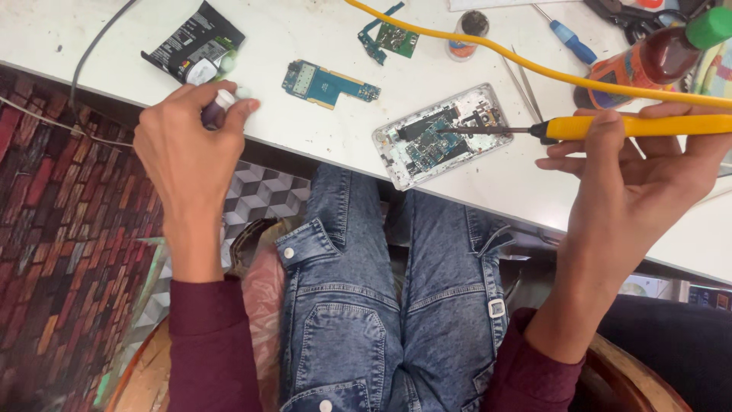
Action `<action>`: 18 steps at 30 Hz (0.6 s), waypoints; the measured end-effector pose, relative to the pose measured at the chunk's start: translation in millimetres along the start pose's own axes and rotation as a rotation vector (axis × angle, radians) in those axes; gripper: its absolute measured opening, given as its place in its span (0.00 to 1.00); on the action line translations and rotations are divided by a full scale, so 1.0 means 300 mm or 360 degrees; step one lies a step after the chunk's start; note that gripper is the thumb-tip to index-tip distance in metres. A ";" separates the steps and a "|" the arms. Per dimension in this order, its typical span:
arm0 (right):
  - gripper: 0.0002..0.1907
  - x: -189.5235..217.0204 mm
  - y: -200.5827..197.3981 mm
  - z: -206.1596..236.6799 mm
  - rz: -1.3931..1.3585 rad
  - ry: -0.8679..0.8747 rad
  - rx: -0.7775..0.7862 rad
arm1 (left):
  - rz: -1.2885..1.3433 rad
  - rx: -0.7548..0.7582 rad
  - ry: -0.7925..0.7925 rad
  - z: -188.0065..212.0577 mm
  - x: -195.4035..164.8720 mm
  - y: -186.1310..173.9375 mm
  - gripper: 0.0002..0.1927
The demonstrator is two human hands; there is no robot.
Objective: The person uses a hot air gun to heat a circuit board while holding a small white bottle. They repeatedly apply heat to different areas of the board and occasionally dip the bottle's tip into a small container on the table.
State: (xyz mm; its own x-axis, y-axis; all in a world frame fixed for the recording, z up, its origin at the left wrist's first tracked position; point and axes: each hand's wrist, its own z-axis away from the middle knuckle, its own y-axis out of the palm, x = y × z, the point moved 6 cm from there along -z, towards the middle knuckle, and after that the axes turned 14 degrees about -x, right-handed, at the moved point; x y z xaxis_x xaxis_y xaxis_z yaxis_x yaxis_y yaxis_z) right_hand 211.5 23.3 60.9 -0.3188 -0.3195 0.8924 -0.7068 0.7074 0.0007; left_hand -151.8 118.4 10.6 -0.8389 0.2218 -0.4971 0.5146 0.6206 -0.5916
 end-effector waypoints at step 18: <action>0.15 -0.024 -0.016 0.013 0.0003 0.0079 -0.0035 | 0.1520 0.1755 -0.0404 0.492 -0.505 -0.087 0.14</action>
State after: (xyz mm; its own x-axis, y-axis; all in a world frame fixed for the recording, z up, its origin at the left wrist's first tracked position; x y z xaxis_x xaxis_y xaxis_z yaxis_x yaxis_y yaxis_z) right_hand 214.8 19.7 52.8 -0.2879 -0.2868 0.9137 -0.6919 0.7220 0.0086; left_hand -11.9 -42.3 7.6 -0.1202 0.0011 -0.9927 0.8100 -0.5780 -0.0987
